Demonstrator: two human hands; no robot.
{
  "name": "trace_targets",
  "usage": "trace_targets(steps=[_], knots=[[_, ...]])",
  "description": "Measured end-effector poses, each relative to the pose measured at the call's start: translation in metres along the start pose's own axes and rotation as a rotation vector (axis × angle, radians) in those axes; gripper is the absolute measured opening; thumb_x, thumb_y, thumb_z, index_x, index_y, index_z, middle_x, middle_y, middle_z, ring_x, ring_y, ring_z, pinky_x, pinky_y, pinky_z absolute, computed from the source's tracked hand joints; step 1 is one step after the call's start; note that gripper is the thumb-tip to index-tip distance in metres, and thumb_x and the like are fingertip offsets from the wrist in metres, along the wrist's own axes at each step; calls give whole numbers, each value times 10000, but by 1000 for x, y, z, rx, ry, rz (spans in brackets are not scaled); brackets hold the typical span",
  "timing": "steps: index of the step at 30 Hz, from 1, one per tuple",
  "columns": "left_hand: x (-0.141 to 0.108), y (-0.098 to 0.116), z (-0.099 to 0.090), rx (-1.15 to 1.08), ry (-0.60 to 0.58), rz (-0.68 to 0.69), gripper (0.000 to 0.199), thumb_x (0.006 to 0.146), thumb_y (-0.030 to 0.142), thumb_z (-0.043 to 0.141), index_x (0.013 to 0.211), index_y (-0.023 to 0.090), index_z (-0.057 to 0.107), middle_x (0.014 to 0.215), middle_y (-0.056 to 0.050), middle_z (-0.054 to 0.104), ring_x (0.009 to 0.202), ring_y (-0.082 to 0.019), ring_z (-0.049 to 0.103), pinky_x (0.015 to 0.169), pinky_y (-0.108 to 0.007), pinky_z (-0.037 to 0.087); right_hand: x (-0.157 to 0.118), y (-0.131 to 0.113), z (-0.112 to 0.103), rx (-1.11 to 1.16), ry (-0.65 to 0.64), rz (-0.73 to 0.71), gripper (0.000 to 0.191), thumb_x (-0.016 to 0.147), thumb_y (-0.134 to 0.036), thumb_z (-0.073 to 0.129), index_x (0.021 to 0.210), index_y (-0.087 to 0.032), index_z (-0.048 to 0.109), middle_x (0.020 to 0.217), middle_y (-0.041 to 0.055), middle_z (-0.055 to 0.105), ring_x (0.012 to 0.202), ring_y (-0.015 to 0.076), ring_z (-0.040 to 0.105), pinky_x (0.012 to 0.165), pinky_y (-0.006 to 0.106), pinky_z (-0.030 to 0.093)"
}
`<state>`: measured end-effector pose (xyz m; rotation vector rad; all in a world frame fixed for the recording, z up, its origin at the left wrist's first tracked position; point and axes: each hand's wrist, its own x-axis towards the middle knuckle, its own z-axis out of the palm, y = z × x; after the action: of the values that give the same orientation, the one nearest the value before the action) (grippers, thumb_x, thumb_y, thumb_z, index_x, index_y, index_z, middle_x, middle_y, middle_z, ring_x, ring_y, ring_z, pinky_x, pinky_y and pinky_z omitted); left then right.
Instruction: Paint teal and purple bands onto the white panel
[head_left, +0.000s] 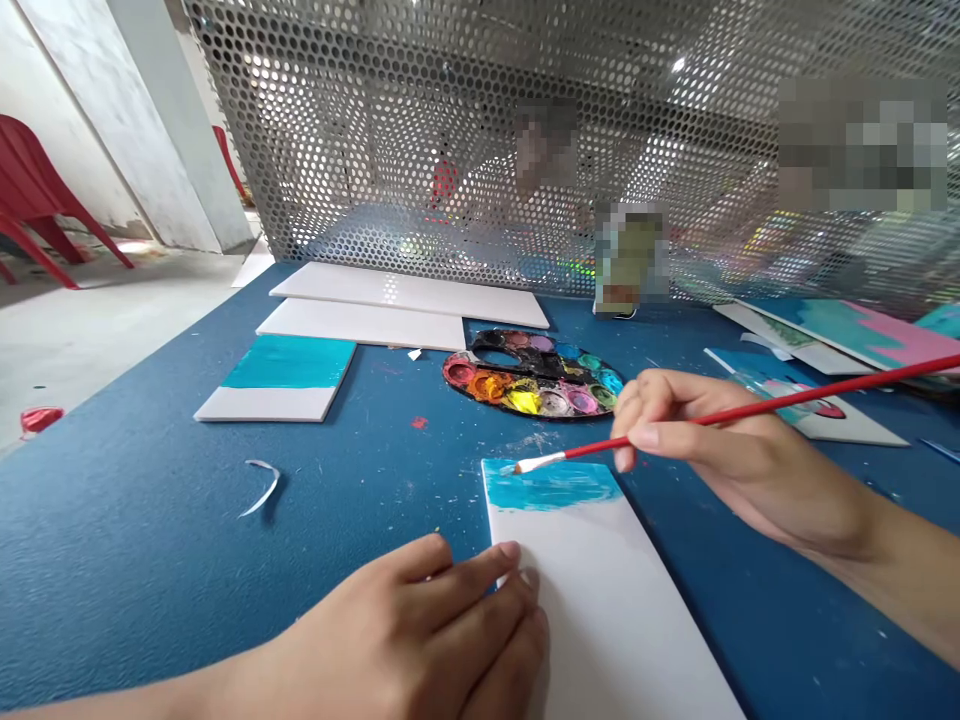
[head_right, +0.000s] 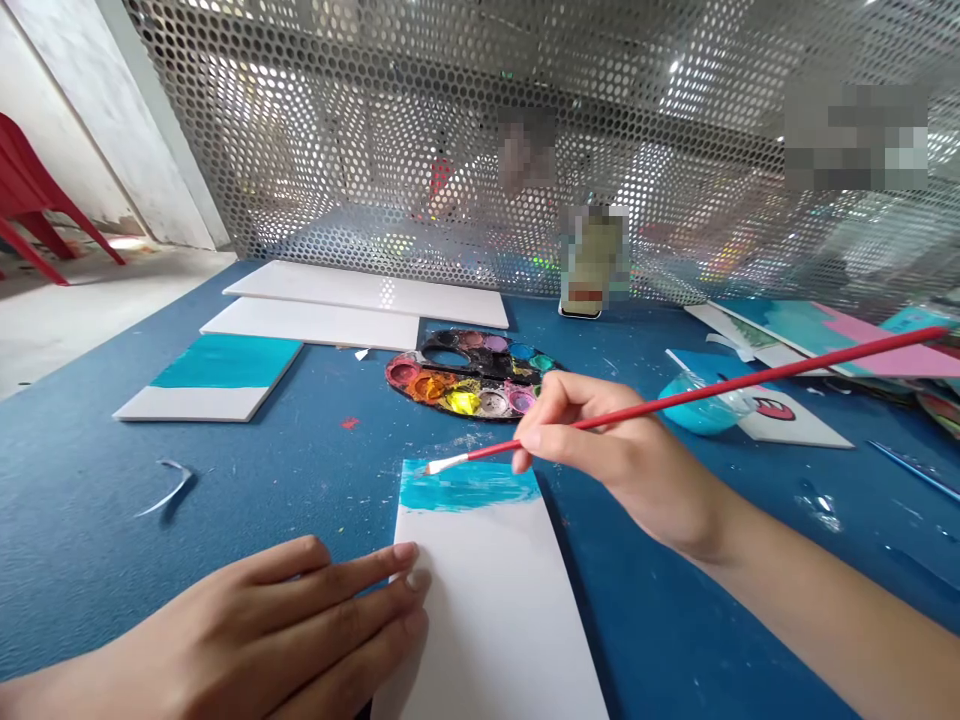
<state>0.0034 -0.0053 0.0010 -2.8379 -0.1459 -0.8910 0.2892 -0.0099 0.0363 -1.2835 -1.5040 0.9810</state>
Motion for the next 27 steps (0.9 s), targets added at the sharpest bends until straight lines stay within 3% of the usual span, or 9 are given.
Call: trace_targets(steps=[2, 5, 8, 13, 18, 23, 27], knots=[[0, -1, 2, 3, -28, 4, 332, 1125, 169, 443, 1073, 145, 770, 1131, -38, 812, 1036, -188, 765, 698, -310, 549, 2, -1, 4, -18, -40, 12, 232, 843, -351, 792, 656, -265, 685, 711, -4, 691, 733, 199, 640, 733, 329, 481], [-1, -1, 4, -16, -65, -36, 429, 1142, 135, 331, 1115, 145, 759, 1191, -37, 796, 1080, -182, 757, 725, -317, 554, 4, 0, 4, -36, -43, 11, 239, 830, -316, 776, 625, -262, 667, 671, -5, 670, 685, 192, 612, 689, 326, 472], [-2, 0, 3, -19, -26, 4, 504, 1149, 135, 267, 1070, 144, 765, 1134, -34, 812, 1017, -180, 773, 696, -330, 548, 2, 1, -1, -10, 10, 3, 234, 827, -276, 754, 622, -269, 640, 651, -26, 649, 656, 173, 585, 679, 311, 465], [2, 2, -9, 20, -82, -10, 240, 1100, 208, 542, 1107, 142, 773, 1198, -49, 795, 1080, -200, 766, 759, -281, 600, -3, 2, -3, 3, -7, 36, 234, 828, -330, 779, 641, -264, 654, 688, -16, 679, 697, 185, 617, 721, 331, 476], [2, 2, -14, 12, -91, -33, 222, 1091, 184, 557, 1103, 148, 776, 1186, -28, 800, 1101, -190, 758, 756, -278, 605, -5, 4, -7, -8, 16, 23, 246, 838, -303, 764, 633, -255, 637, 679, -12, 650, 667, 189, 599, 690, 347, 460], [-1, 0, -10, 24, -84, -2, 324, 1128, 171, 448, 1093, 147, 769, 1179, -20, 802, 1090, -195, 761, 742, -316, 585, -6, 1, -9, -31, 4, 23, 254, 842, -341, 773, 649, -251, 635, 699, -6, 654, 687, 199, 621, 704, 360, 470], [-2, 0, -8, 16, -54, -20, 557, 1152, 113, 222, 1056, 157, 769, 1151, -9, 809, 1063, -175, 766, 714, -327, 565, -7, 3, -11, -38, 28, 23, 273, 819, -318, 792, 609, -249, 632, 666, -4, 650, 656, 188, 602, 673, 341, 465]])
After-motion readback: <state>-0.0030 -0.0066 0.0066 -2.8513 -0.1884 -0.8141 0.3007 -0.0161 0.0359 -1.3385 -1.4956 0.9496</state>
